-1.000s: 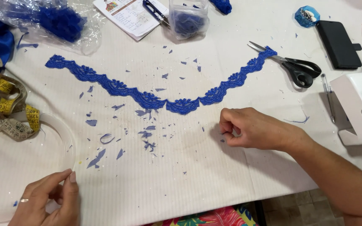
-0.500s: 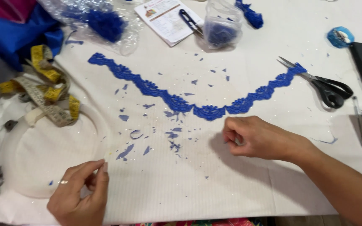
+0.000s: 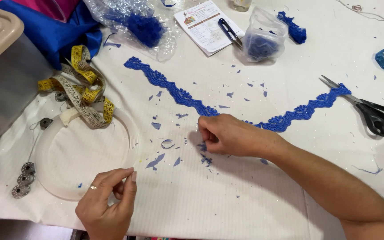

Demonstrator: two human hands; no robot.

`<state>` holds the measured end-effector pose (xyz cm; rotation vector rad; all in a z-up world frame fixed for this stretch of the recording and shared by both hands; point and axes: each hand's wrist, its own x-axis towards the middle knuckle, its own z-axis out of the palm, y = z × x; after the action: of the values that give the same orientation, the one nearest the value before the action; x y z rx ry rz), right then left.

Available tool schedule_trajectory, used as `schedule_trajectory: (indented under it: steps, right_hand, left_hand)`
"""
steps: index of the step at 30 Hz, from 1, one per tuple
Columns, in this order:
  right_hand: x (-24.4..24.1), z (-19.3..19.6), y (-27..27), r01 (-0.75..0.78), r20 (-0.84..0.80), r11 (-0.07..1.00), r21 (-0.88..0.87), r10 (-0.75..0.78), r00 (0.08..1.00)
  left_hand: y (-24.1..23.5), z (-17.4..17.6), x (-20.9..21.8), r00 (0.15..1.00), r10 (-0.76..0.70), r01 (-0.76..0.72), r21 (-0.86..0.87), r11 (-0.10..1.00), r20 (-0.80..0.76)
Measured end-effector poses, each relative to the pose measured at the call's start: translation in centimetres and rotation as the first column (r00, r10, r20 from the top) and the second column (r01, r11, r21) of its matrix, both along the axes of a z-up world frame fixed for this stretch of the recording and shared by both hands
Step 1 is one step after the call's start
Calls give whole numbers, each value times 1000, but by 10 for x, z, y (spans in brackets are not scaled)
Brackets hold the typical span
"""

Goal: Trimming the edges of a blue lace piece using scissors on a work table.

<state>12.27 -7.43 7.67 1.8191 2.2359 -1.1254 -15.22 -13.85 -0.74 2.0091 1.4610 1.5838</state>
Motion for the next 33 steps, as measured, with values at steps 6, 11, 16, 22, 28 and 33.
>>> schedule_trajectory:
  steps: [6, 11, 16, 22, 28, 33]
  right_hand:
    - [0, -8, -9, -213, 110, 972, 100, 202, 973]
    - [5, -34, -9, -300, 51, 928, 220, 297, 954]
    - [-2, -5, -4, -139, 1, 990, 16, 139, 990]
    - [-13, -6, 6, -160, -53, 986, 40, 162, 985]
    - [-14, -25, 12, -425, -9, 879, 216, 437, 899]
    - [-11, -23, 9, -404, -10, 905, 136, 409, 912]
  left_hand:
    - [1, 0, 0, 1000, -14, 14, 24, 1000, 16]
    - [1, 2, 1, 999, -24, 23, 28, 999, 29]
    - [2, 2, 0, 999, -19, 18, 30, 999, 28]
    - [1, 2, 0, 1000, -15, 15, 35, 999, 14]
    - [1, 2, -1, 1000, -11, 11, 33, 999, 17]
    - [0, 2, 0, 999, -15, 14, 22, 1000, 31]
